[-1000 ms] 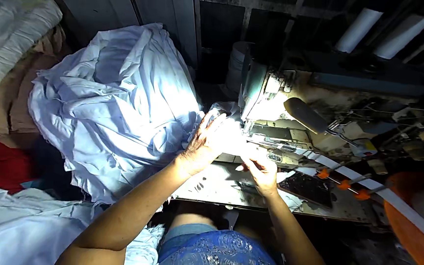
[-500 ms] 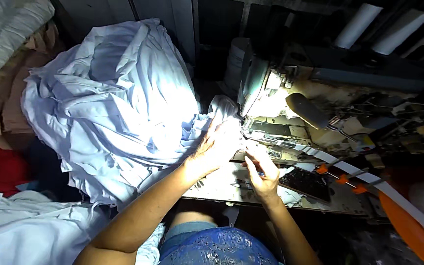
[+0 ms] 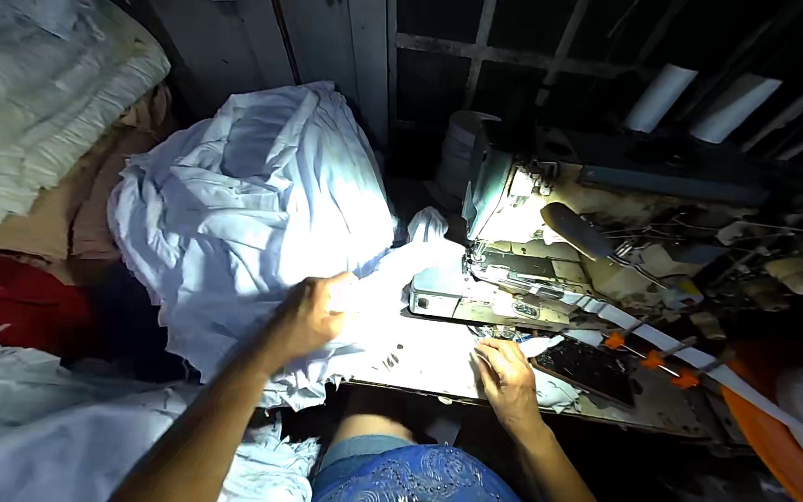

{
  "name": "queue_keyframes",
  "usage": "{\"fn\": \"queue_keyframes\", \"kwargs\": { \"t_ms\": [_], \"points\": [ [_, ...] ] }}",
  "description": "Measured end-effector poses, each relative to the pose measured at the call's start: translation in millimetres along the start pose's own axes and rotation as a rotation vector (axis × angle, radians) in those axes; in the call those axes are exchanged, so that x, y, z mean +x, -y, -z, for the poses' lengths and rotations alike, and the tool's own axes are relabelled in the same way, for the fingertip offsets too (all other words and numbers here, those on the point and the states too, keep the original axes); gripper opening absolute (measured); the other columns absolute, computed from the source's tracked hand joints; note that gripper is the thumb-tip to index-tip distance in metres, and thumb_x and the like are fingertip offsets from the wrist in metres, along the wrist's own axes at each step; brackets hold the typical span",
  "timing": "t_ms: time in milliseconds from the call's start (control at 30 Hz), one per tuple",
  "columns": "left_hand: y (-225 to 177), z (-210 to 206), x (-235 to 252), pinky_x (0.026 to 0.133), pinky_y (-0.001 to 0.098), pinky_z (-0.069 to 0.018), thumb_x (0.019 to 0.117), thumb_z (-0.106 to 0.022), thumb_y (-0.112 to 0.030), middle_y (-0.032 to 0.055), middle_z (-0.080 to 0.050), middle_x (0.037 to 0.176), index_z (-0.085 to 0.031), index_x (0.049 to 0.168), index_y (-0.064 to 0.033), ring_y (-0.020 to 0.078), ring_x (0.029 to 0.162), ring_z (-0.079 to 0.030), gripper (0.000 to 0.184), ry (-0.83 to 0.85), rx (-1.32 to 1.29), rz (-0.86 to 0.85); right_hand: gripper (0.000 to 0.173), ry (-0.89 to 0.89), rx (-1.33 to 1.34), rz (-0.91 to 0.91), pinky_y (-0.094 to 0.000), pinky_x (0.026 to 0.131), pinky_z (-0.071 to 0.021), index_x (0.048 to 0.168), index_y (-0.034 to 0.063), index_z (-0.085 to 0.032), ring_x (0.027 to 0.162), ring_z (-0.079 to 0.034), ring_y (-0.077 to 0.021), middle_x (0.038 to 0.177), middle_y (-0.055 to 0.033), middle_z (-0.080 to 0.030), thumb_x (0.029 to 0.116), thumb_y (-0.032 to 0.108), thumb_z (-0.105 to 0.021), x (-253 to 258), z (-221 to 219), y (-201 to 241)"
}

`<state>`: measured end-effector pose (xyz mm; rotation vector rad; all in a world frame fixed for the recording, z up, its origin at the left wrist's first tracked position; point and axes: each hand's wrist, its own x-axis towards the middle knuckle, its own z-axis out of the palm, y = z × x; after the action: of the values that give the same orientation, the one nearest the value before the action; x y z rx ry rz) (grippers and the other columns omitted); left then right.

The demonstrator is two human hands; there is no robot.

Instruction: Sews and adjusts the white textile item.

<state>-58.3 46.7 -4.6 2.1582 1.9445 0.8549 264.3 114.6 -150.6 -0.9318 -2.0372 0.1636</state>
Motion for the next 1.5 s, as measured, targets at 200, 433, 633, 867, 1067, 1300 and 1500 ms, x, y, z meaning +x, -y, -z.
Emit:
{"fn": "queue_keyframes", "kwargs": {
  "t_ms": [200, 433, 633, 867, 1067, 1300, 1500],
  "points": [
    [2, 84, 49, 0.057, 0.0165, -0.0465, 0.0811, -0.073, -0.033, -0.0102, -0.064, 0.072, -0.070, 0.094, -0.0149, -0.0047, 0.064, -0.057, 0.022, 0.250, -0.055, -0.368, 0.043, 0.519, 1.155, -0.787, -0.0293, 0.097, -0.0556, 0.144, -0.0092, -0.045, 0.117, -0.065, -0.0168, 0.140, -0.0206, -0.057, 0.1044, 0.007, -0.051, 44, -33, 71],
    [27, 122, 71, 0.069, 0.0138, -0.0551, 0.0820, -0.072, -0.026, -0.0107, -0.073, 0.087, -0.074, 0.105, -0.0166, -0.0053, 0.076, -0.066, 0.025, 0.210, -0.067, -0.368, 0.010, 0.392, 1.552, -0.693, -0.0135, 0.055, -0.0421, 0.110, 0.0037, -0.056, 0.057, -0.050, 0.0031, 0.071, 0.0066, -0.058, 0.1002, 0.001, -0.052, 70, -40, 130],
    [66, 57, 73, 0.096, 0.0748, -0.0390, 0.0843, -0.061, 0.014, 0.0316, -0.064, 0.121, -0.070, 0.113, 0.0064, 0.0555, 0.117, -0.057, 0.031, -0.076, 0.436, -0.145, 0.012, 0.601, 0.915, 0.492, -0.0339, 0.064, -0.0557, 0.097, -0.0051, -0.073, 0.072, -0.068, -0.0236, 0.087, -0.0177, -0.070, 0.0913, 0.005, -0.072, 46, 8, 142],
    [52, 23, 56, 0.117, 0.0695, -0.0205, 0.0842, -0.055, 0.010, 0.0311, -0.046, 0.150, -0.061, 0.132, 0.0074, 0.0528, 0.147, -0.031, 0.048, -0.202, 0.290, -0.156, 0.033, 0.927, 0.735, -0.328, -0.0286, 0.077, -0.0550, 0.125, -0.0051, -0.064, 0.079, -0.065, -0.0126, 0.099, -0.0127, -0.069, 0.1042, 0.020, -0.057, 35, -9, 78],
    [-10, -59, 41, 0.077, 0.0503, -0.0557, 0.0865, -0.064, -0.002, 0.0187, -0.072, 0.096, -0.072, 0.096, 0.0014, 0.0360, 0.091, -0.070, 0.013, -0.114, 0.300, -0.575, 0.027, 0.930, 0.999, -0.527, -0.0207, 0.068, -0.0546, 0.124, -0.0043, -0.060, 0.076, -0.065, -0.0034, 0.098, -0.0042, -0.068, 0.1036, 0.014, -0.057, 37, -34, 79],
    [-7, -27, 50, 0.067, 0.0311, -0.0523, 0.0868, -0.060, -0.003, 0.0103, -0.063, 0.081, -0.066, 0.091, 0.0044, 0.0150, 0.072, -0.061, 0.010, -0.066, -0.158, -0.279, 0.036, 0.676, 1.057, -0.673, -0.0276, 0.085, -0.0563, 0.134, -0.0097, -0.053, 0.096, -0.066, -0.0124, 0.117, -0.0171, -0.064, 0.1054, 0.012, -0.055, 46, -39, 81],
    [3, 15, 69, 0.078, 0.0146, -0.0566, 0.0863, -0.070, -0.014, -0.0168, -0.068, 0.095, -0.068, 0.103, -0.0222, -0.0049, 0.086, -0.065, 0.019, -0.027, -0.740, -0.324, 0.043, 0.547, 1.068, -0.595, -0.0310, 0.089, -0.0553, 0.138, -0.0095, -0.049, 0.099, -0.068, -0.0166, 0.116, -0.0189, -0.067, 0.1059, 0.019, -0.056, 84, -44, 109]
  ]
}}
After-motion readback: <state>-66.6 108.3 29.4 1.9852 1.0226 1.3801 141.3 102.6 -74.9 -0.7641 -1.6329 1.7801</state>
